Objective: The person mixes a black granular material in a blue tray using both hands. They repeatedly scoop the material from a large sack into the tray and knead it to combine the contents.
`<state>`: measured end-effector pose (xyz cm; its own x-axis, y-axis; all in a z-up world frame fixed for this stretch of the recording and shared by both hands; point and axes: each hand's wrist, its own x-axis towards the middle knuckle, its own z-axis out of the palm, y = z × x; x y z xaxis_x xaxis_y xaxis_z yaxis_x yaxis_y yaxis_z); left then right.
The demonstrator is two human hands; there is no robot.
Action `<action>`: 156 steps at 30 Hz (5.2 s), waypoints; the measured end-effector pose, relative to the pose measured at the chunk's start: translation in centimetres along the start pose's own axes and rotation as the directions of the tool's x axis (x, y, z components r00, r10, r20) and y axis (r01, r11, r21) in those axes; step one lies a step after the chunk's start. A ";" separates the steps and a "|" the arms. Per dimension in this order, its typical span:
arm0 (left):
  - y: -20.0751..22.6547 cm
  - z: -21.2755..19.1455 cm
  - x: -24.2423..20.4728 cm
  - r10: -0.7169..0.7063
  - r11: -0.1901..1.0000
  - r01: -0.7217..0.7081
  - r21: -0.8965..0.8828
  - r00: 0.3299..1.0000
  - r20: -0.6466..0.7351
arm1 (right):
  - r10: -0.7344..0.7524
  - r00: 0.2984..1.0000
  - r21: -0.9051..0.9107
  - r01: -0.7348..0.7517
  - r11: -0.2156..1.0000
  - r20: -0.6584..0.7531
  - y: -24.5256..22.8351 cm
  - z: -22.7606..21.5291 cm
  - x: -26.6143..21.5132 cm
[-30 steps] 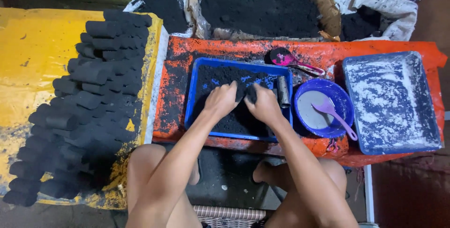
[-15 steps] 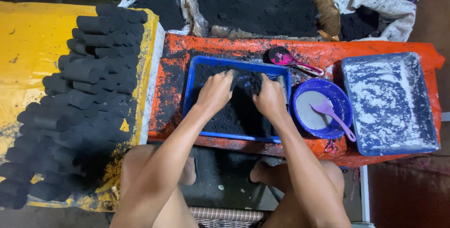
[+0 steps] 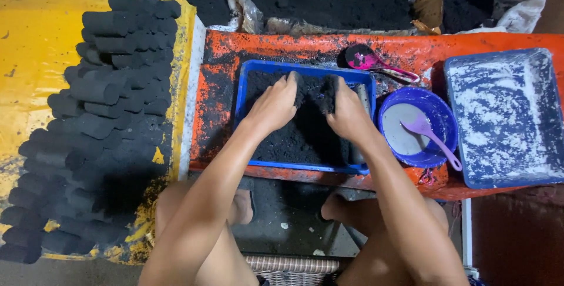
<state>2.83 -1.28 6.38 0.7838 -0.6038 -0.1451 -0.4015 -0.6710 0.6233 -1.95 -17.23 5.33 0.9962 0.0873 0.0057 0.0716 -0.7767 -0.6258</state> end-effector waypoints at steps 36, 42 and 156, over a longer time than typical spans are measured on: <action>-2.2 1.4 1.9 0.075 0.978 -0.048 0.204 0.989 -0.125 | -0.060 0.987 0.020 0.064 0.998 -0.146 5.8 0.7 0.9; -0.1 -0.3 0.7 0.050 0.996 -0.049 0.075 0.999 -0.010 | -0.016 0.965 0.066 0.035 0.997 -0.261 5.0 0.7 1.0; -1.6 4.3 1.4 0.186 0.948 -0.191 0.255 0.982 0.044 | -0.045 0.991 0.121 0.030 0.992 0.128 2.3 -0.4 0.3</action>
<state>2.49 -2.92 1.85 0.6738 -0.7364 -0.0604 -0.6510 -0.6303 0.4230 -1.41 -19.27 4.17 0.9773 0.2014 -0.0659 0.0945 -0.6929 -0.7149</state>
